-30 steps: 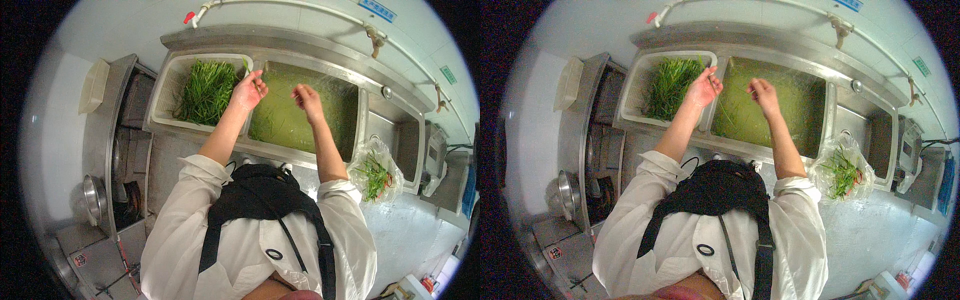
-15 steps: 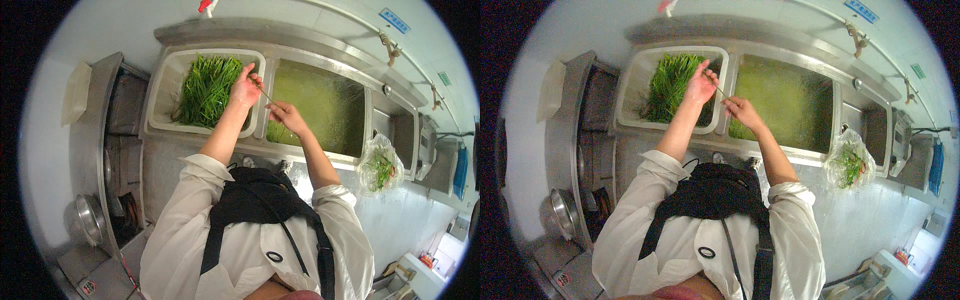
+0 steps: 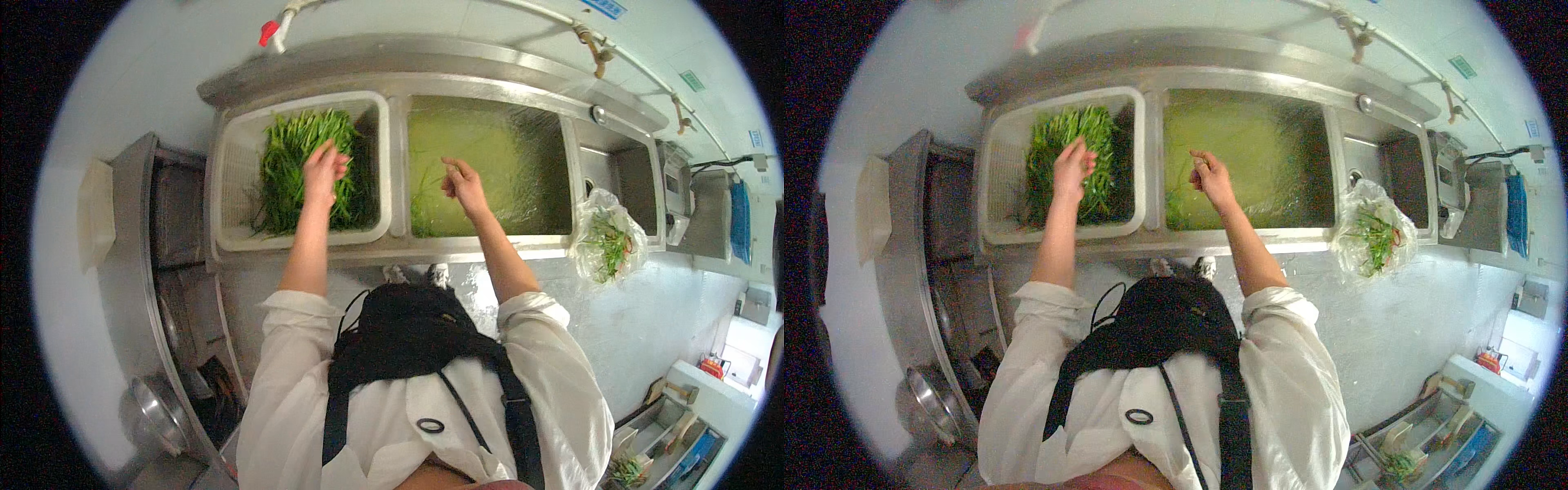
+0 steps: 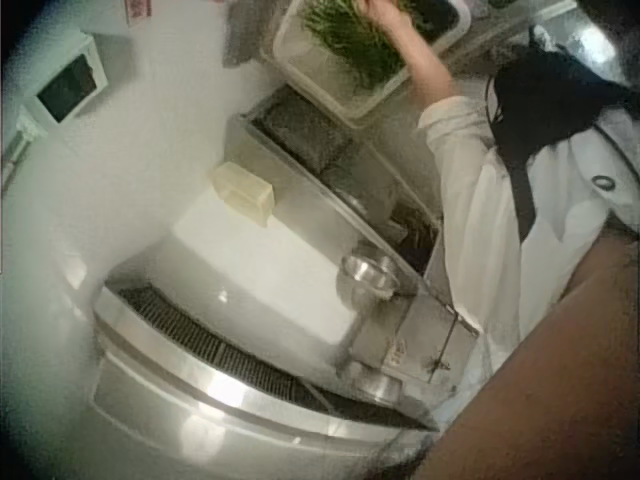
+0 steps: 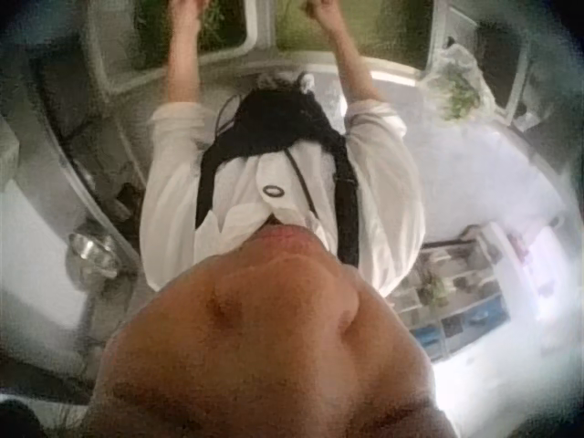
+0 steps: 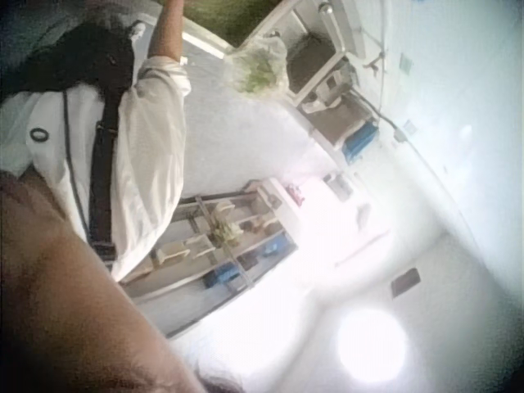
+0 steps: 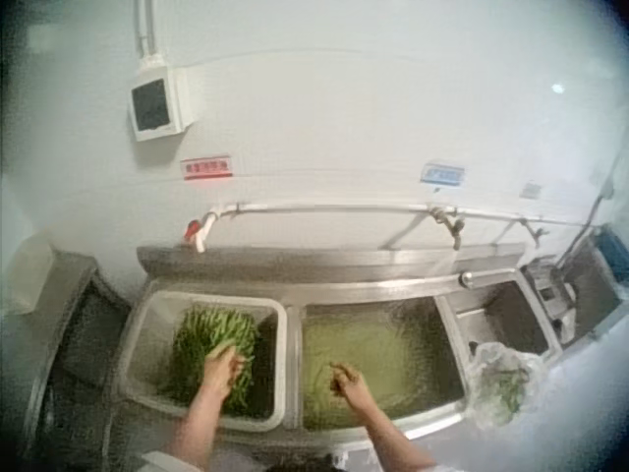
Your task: The person washes a large quantity of green leafy vegetables in a stainless steel sink under running water. They repeatedly submerge, agitate, and rinse the vegetables, then transfer them into a white plastic colander placed in the adjacent sink basin.
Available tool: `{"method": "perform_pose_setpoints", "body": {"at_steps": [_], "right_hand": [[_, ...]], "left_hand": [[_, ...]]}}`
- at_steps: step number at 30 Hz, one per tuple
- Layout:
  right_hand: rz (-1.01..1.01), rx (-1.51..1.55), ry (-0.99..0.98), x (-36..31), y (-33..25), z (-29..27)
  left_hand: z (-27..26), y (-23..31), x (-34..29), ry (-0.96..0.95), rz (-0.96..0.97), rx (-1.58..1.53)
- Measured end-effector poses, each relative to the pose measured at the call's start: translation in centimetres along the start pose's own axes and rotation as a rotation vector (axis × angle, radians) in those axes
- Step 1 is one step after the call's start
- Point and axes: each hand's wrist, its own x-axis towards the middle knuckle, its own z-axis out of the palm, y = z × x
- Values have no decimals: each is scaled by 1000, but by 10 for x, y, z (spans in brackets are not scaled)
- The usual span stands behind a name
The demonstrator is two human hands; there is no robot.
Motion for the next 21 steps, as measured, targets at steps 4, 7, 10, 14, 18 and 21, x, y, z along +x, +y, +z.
{"method": "perform_pose_setpoints", "body": {"at_steps": [4, 7, 10, 14, 18, 21], "right_hand": [[-63, -1041, -126, 23, 48, -16], [24, -1091, -29, 37, 65, -44], [159, -819, 154, 56, 134, -129], [635, -798, 457, 48, 153, -140], [353, -1100, -124, 49, 233, -180], [167, -1139, -208, 80, 222, -191]], "left_hand": [[-72, -82, 69, 371, -139, 978], [-57, -120, 59, 435, -5, 1176], [25, -137, 32, 286, 123, 1015], [70, -147, -6, 229, 56, 998], [118, -144, -9, 268, 204, 1212], [120, -157, -6, 341, 275, 1316]]}}
